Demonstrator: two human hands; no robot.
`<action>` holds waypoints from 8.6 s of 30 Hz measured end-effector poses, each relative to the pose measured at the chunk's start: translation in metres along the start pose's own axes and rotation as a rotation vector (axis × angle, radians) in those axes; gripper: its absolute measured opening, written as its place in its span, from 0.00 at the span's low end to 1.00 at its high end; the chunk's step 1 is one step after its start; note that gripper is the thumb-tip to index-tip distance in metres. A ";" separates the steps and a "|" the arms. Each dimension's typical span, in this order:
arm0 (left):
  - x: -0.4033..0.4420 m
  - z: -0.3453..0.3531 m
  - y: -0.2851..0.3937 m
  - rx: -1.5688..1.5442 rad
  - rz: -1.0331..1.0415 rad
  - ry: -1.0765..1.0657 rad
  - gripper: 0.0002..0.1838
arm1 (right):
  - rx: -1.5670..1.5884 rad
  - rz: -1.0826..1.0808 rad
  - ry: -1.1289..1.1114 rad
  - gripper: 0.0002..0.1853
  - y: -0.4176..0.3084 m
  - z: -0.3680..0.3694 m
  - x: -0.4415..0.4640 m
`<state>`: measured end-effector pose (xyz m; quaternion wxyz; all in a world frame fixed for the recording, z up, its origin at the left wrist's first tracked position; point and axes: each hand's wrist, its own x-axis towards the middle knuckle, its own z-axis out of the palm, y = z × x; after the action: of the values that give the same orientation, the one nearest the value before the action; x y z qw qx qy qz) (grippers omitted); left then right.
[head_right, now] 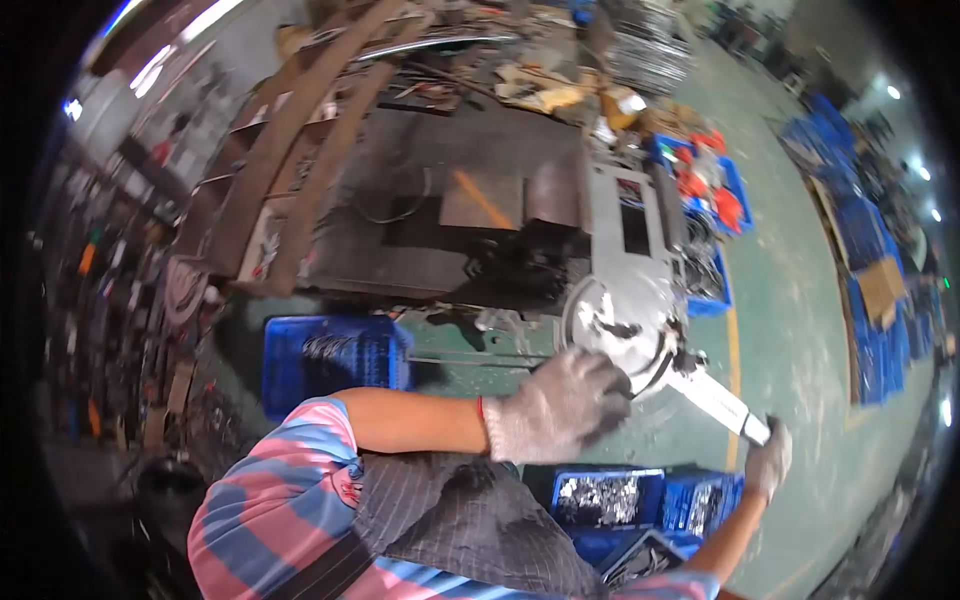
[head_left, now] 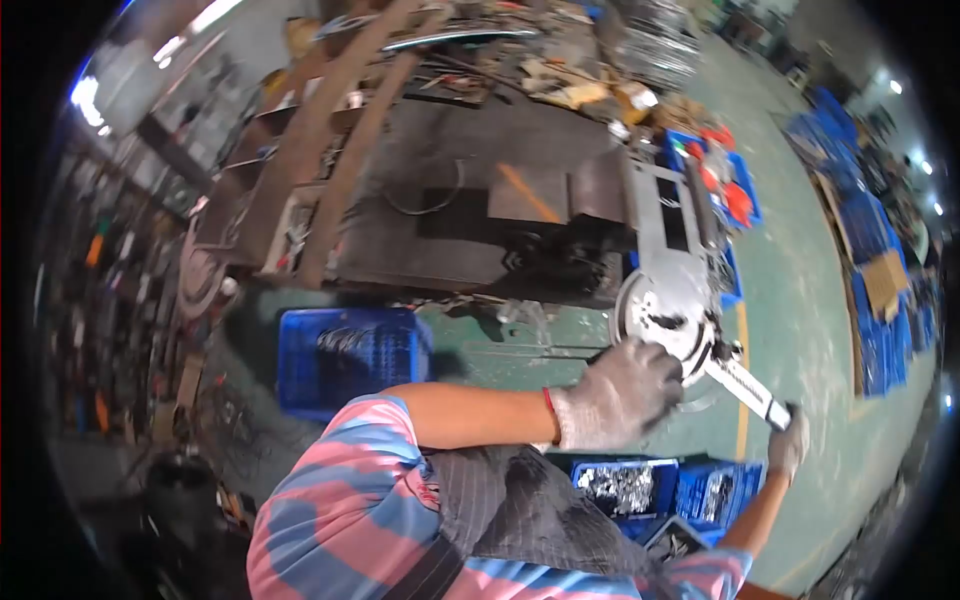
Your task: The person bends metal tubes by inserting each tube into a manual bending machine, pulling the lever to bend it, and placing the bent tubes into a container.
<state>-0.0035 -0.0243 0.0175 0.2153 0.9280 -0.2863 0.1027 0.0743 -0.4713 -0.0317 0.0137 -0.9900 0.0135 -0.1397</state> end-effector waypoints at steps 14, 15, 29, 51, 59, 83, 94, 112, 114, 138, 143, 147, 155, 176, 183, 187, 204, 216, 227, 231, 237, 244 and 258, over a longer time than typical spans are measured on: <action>-0.172 -0.045 -0.330 0.526 -0.592 0.242 0.13 | 0.046 0.284 0.226 0.42 0.008 0.048 -0.019; -0.172 -0.036 -0.346 0.472 -0.534 0.271 0.13 | -0.275 0.177 0.251 0.44 0.090 0.129 -0.027; -0.205 -0.007 -0.443 0.572 -0.480 0.138 0.28 | 0.327 1.131 -0.281 0.17 -0.197 0.026 -0.422; -0.304 0.046 -0.182 -0.251 -1.170 0.276 0.16 | -0.008 0.503 -0.595 0.11 0.076 0.021 -0.437; -0.313 0.080 -0.115 -0.238 -1.143 0.139 0.15 | 0.296 1.051 0.118 0.18 0.081 -0.025 -0.491; -0.075 -0.043 0.011 -0.569 0.390 -0.175 0.16 | 0.213 -0.263 0.277 0.22 -0.266 -0.150 -0.181; -0.021 -0.017 0.018 -0.126 0.444 -0.018 0.13 | 1.537 0.526 -0.221 0.26 -0.259 -0.113 -0.122; 0.011 0.022 0.010 0.096 0.055 0.174 0.12 | 1.099 0.285 -0.492 0.28 -0.234 -0.035 -0.036; 0.011 0.020 0.011 0.085 0.031 0.161 0.12 | 1.148 0.361 -0.509 0.28 -0.239 -0.042 -0.038; 0.014 0.021 0.007 -0.066 0.014 0.162 0.13 | 0.103 0.152 -0.271 0.19 -0.033 -0.039 -0.007; 0.010 0.024 0.002 -0.060 0.059 0.267 0.11 | -0.013 0.044 0.002 0.10 -0.068 -0.063 -0.139; -0.009 0.024 -0.013 0.110 0.097 0.190 0.18 | -0.087 0.191 -0.136 0.08 -0.149 -0.091 -0.218; -0.003 0.033 -0.024 0.027 0.261 0.389 0.13 | 0.326 0.703 -0.352 0.22 -0.304 -0.141 -0.324; 0.002 0.019 0.017 0.120 -0.030 0.218 0.12 | 0.006 0.333 -0.143 0.11 -0.027 -0.037 0.001; -0.011 -0.028 0.040 -0.696 -0.228 0.402 0.09 | 0.204 -0.063 0.391 0.26 -0.087 -0.079 -0.066; 0.007 -0.006 0.049 -1.477 -0.252 0.516 0.11 | 1.596 0.167 -0.572 0.17 -0.190 -0.096 -0.107; -0.024 -0.019 0.012 -0.636 -0.272 0.793 0.29 | 1.577 0.395 -0.636 0.22 -0.235 -0.069 -0.087; -0.004 -0.007 0.007 0.128 0.132 0.102 0.20 | 1.552 0.534 -0.677 0.21 -0.230 -0.050 -0.041; 0.003 0.024 0.002 0.046 0.118 0.224 0.18 | 0.969 0.216 -0.563 0.23 -0.231 -0.050 -0.026; 0.006 0.021 0.005 0.018 0.061 0.171 0.17 | 0.918 0.252 -0.654 0.24 -0.225 -0.061 -0.023; 0.007 0.020 0.007 0.013 0.000 0.174 0.15 | 0.461 0.130 0.410 0.08 -0.112 -0.068 -0.024; 0.009 0.020 0.012 0.016 -0.013 0.168 0.17 | 0.263 0.065 -0.089 0.22 0.000 -0.025 0.017; -0.012 0.020 -0.020 -0.132 0.295 0.423 0.26 | 0.068 0.365 0.009 0.18 -0.190 -0.095 -0.250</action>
<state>-0.0004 -0.0135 -0.0110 0.3131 0.8181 -0.3732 0.3056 -0.1881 -0.2755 -0.0036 0.0722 -0.9694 0.1885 -0.1398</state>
